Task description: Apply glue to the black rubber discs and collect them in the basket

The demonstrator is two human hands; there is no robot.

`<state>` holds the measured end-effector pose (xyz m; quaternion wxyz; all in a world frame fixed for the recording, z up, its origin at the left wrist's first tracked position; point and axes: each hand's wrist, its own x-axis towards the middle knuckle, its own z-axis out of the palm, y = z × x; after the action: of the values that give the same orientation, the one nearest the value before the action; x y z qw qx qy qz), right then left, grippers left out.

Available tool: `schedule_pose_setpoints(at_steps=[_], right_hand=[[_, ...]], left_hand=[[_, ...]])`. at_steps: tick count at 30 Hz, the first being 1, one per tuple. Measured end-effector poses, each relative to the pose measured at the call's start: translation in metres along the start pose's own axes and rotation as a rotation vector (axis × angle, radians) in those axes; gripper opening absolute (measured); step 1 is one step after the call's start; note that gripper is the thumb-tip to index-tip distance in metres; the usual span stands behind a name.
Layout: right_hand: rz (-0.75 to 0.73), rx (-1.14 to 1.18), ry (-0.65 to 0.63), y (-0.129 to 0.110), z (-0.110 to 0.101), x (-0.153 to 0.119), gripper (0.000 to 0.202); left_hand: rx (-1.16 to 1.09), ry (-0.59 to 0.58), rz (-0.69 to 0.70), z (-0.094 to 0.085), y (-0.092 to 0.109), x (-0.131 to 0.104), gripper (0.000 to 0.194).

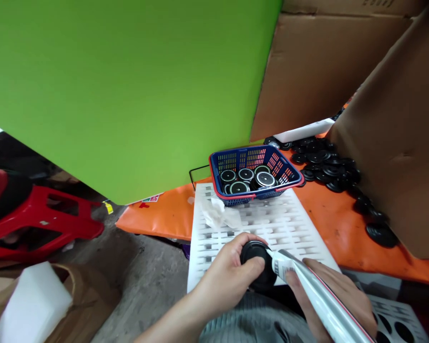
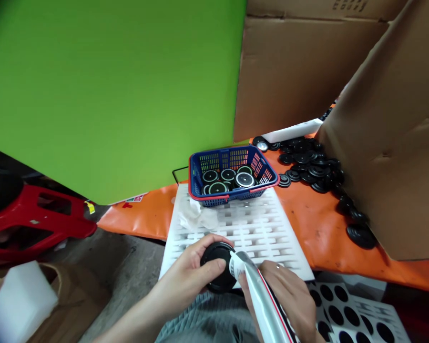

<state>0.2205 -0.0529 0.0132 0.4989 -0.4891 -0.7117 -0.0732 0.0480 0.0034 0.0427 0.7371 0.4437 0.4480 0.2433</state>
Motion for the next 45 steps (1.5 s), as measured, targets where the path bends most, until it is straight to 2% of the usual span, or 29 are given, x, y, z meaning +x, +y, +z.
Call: schedule_pose_setpoints(at_steps=[7, 15, 19, 24, 29, 36, 40, 45], right_hand=[[-0.022, 0.003, 0.010, 0.000, 0.000, 0.001, 0.024], [-0.033, 0.005, -0.005, -0.001, -0.001, 0.004, 0.024], [-0.022, 0.000, 0.010, -0.001, -0.002, 0.003, 0.024], [-0.024, -0.007, 0.022, -0.002, -0.002, 0.001, 0.024], [-0.072, 0.012, -0.017, -0.001, -0.004, 0.000, 0.023], [-0.081, 0.018, -0.003, 0.001, -0.006, -0.004, 0.022], [-0.129, 0.008, -0.033, 0.006, -0.006, -0.008, 0.023], [-0.139, -0.001, -0.011, 0.010, -0.003, -0.009, 0.025]], left_hand=[[0.008, 0.061, -0.035, 0.000, -0.002, 0.000, 0.023], [-0.008, 0.010, -0.030, 0.001, -0.004, 0.002, 0.034], [0.000, 0.027, 0.002, -0.001, -0.007, 0.002, 0.024], [0.017, 0.058, 0.020, -0.001, -0.010, 0.001, 0.020], [-0.078, 0.041, -0.007, 0.002, -0.003, -0.001, 0.026], [-0.026, 0.079, -0.026, 0.001, -0.007, 0.002, 0.026], [-0.076, 0.089, -0.003, 0.000, -0.010, 0.003, 0.027], [-0.015, 0.098, 0.049, 0.002, -0.008, 0.002, 0.031]])
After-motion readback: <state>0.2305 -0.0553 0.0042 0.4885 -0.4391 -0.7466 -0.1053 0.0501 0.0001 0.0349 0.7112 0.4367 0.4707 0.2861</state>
